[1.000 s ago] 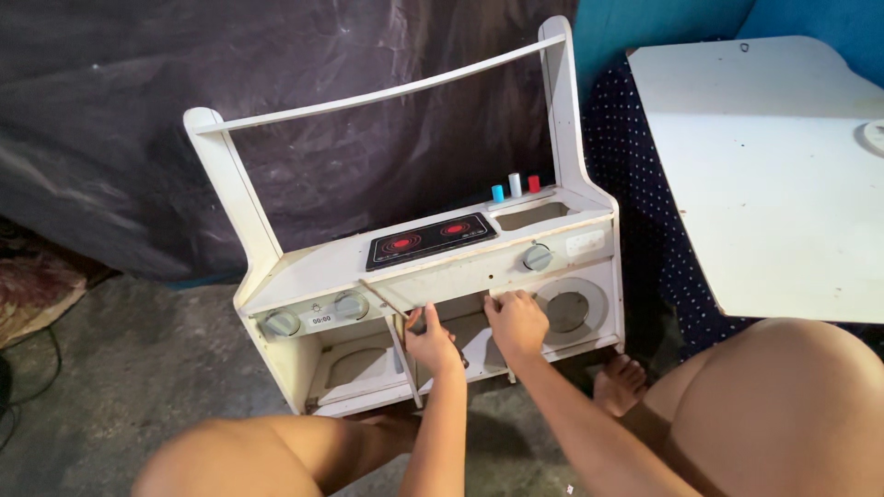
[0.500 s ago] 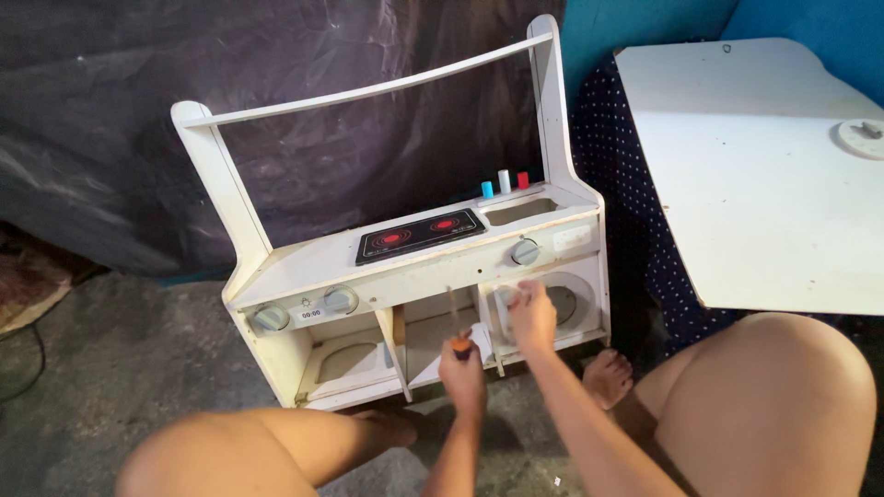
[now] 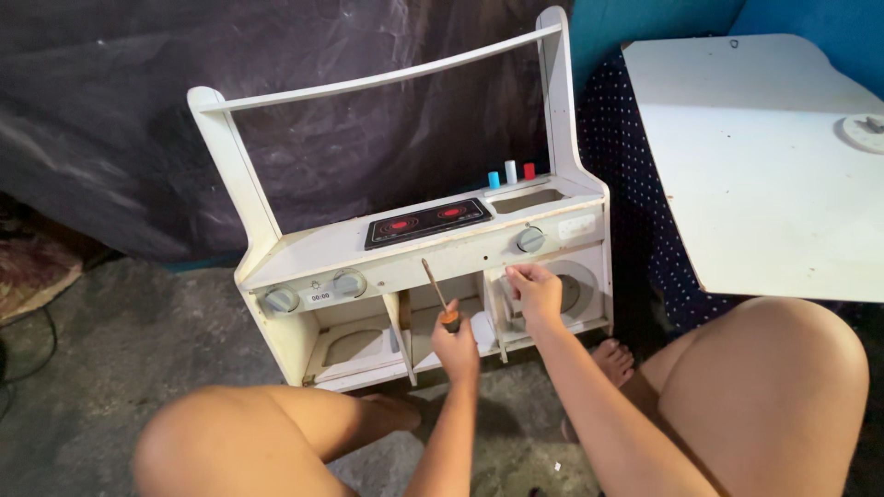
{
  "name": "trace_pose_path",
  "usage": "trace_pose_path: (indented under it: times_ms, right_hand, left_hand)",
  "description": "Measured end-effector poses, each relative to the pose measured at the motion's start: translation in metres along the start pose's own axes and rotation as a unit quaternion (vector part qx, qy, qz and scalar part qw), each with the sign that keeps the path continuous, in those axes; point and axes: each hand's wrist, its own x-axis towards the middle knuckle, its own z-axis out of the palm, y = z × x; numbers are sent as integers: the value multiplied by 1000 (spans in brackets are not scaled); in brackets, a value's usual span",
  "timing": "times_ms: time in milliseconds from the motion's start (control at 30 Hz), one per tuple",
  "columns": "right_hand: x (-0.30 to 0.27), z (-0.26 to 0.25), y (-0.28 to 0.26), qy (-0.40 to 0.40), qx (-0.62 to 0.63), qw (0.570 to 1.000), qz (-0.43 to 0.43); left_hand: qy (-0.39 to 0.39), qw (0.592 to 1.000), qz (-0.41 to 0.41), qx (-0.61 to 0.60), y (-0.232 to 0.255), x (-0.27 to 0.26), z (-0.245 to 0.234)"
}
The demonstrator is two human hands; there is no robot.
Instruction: The person uses a screwdriver to tighten screws on a white toy kitchen set, then attaches a top panel with a clock to complete the assembly.
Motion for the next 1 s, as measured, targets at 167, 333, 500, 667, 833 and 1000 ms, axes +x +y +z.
trace_pose_path:
  times_ms: [167,333,500,667,833,1000]
  right_hand:
    - [15,6,5,-30,53,998,26]
    - [18,15,8,-42,-42,998,-35]
    - [17,24,8,-45,-31,996,-65]
    - [5,32,-6,-7,-122,990,-73]
    - [-2,36,-19,-7,-158,984,-77]
    - [-6,41,-23,-12,-144,986,-82]
  left_hand:
    - [-48,990,-105,-86,13,-8,10]
    - [-81,992,-40,-88,5,-3,18]
    - [-135,982,-101,-89,-13,1,28]
    - [-169,972,-119,-110,-22,6,39]
    - [-185,958,-129,-174,-24,12,46]
    - [-204,956,-155,-140,-22,10,43]
